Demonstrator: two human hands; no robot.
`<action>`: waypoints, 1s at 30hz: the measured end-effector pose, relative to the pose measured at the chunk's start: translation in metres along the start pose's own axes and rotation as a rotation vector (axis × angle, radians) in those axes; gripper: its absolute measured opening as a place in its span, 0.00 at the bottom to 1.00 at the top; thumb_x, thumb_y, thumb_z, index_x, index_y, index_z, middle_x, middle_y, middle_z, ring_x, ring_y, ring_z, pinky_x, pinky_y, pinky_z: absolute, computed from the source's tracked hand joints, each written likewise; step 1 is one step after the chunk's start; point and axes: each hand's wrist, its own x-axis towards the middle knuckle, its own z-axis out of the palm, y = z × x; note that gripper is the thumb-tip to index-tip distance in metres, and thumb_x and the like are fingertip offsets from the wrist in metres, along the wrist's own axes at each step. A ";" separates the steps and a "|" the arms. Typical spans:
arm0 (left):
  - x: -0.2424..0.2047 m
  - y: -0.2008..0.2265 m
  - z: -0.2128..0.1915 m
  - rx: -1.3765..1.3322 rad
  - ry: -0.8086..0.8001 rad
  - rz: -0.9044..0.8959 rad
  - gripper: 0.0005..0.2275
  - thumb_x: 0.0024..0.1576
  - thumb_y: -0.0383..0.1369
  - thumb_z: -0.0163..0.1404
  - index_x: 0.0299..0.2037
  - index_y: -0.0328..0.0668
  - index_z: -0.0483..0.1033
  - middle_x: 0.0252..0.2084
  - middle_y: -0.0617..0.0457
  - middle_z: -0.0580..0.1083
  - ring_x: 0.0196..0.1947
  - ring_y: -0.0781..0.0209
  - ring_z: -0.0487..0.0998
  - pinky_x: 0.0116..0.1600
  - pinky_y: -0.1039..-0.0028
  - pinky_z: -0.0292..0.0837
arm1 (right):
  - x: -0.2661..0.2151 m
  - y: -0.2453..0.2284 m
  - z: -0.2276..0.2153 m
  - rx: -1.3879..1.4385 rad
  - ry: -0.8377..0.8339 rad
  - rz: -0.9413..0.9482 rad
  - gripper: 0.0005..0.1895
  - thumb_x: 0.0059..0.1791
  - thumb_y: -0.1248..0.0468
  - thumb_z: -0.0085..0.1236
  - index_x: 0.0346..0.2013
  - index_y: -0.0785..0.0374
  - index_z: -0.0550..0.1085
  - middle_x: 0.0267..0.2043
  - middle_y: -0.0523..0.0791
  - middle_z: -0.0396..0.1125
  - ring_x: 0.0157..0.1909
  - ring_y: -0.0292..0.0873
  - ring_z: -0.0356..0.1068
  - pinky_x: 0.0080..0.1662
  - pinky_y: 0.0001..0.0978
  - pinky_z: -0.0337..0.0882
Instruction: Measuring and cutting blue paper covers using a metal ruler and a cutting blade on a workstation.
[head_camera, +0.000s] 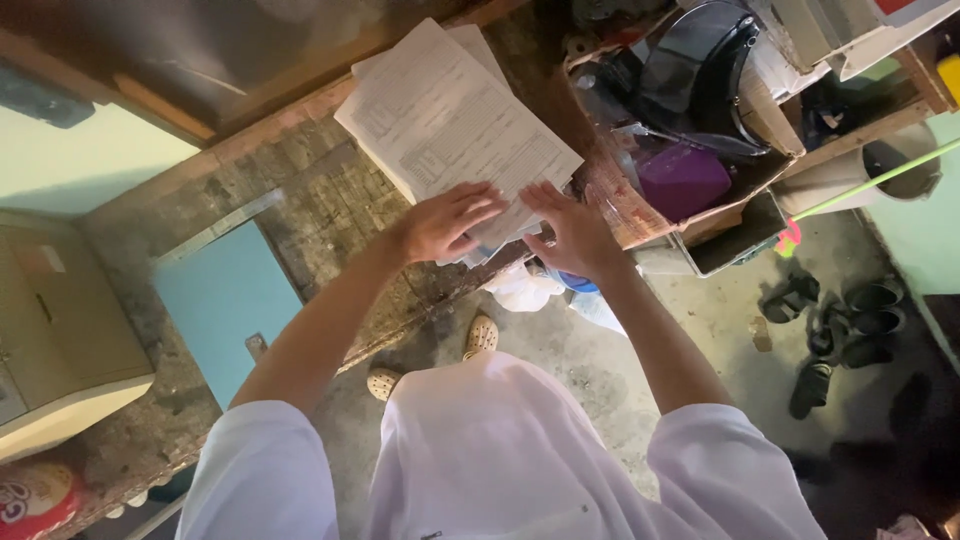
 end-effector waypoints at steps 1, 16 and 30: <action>0.008 0.008 -0.001 0.001 -0.001 -0.001 0.34 0.53 0.34 0.62 0.71 0.41 0.64 0.64 0.39 0.70 0.65 0.38 0.71 0.68 0.55 0.68 | 0.000 -0.001 -0.002 0.001 0.000 -0.002 0.33 0.51 0.49 0.59 0.71 0.42 0.65 0.71 0.47 0.60 0.74 0.56 0.56 0.64 0.84 0.43; 0.025 0.026 -0.032 0.070 -0.228 -0.351 0.38 0.56 0.61 0.55 0.74 0.83 0.47 0.70 0.41 0.59 0.72 0.39 0.61 0.71 0.43 0.62 | 0.002 -0.003 -0.005 0.016 -0.018 0.025 0.27 0.55 0.50 0.54 0.70 0.46 0.67 0.70 0.50 0.61 0.73 0.58 0.57 0.64 0.84 0.42; 0.046 0.017 -0.075 -0.041 -0.529 -0.343 0.42 0.55 0.54 0.60 0.75 0.81 0.43 0.64 0.38 0.68 0.71 0.37 0.63 0.70 0.50 0.67 | 0.001 -0.006 -0.008 -0.034 0.015 0.011 0.25 0.57 0.49 0.50 0.69 0.47 0.68 0.68 0.49 0.64 0.70 0.57 0.61 0.64 0.83 0.44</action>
